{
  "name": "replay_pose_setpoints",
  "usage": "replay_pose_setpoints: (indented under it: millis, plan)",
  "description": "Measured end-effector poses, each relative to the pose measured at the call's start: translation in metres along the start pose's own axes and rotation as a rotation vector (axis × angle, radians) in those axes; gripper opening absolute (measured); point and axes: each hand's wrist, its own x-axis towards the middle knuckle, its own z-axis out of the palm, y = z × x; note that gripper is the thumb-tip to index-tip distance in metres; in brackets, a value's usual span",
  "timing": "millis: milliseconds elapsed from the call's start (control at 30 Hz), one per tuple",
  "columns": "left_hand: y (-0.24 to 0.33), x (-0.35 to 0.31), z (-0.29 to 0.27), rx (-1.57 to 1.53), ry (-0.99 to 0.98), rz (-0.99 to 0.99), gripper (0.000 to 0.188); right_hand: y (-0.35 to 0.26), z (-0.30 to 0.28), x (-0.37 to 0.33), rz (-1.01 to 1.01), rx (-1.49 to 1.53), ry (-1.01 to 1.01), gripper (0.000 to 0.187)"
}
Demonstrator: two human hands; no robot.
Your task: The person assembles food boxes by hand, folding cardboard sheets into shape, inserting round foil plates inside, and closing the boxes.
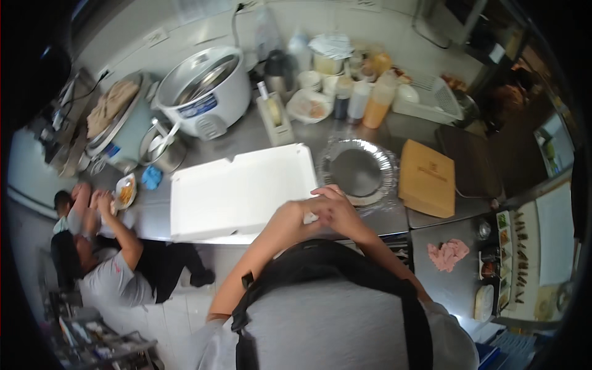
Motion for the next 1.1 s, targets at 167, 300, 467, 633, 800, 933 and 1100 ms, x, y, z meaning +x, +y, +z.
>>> replay_pose_setpoints:
  millis: [167, 300, 467, 633, 800, 933, 1100]
  plan:
    - [-0.106, -0.041, 0.033, 0.491, 0.137, -0.331, 0.045, 0.017, 0.024, 0.003, 0.086, -0.136, -0.236, 0.052]
    - [-0.137, -0.047, 0.045, 0.576, 0.176, -0.338, 0.043, 0.027, 0.029, 0.016, 0.101, -0.204, -0.400, 0.068]
    - [-0.158, -0.047, 0.027, 0.424, 0.174, -0.419, 0.036, 0.059, 0.044, 0.046, 0.099, -0.152, -0.535, 0.075]
    - [-0.167, -0.050, 0.004, 0.141, 0.134, -0.513, 0.035, 0.066, 0.039, 0.073, -0.007, -0.053, -0.642, 0.074]
    - [-0.172, -0.044, -0.006, 0.023, 0.057, -0.562, 0.031, 0.084, 0.031, 0.080, 0.023, 0.109, -0.687, 0.064]
    - [-0.181, -0.043, -0.004, 0.090, 0.060, -0.574, 0.037, 0.093, 0.031, 0.079, 0.171, 0.307, -0.671, 0.051]
    - [-0.158, -0.034, 0.003, 0.288, 0.051, -0.496, 0.028, 0.100, 0.030, 0.072, 0.278, 0.505, -0.614, 0.046]
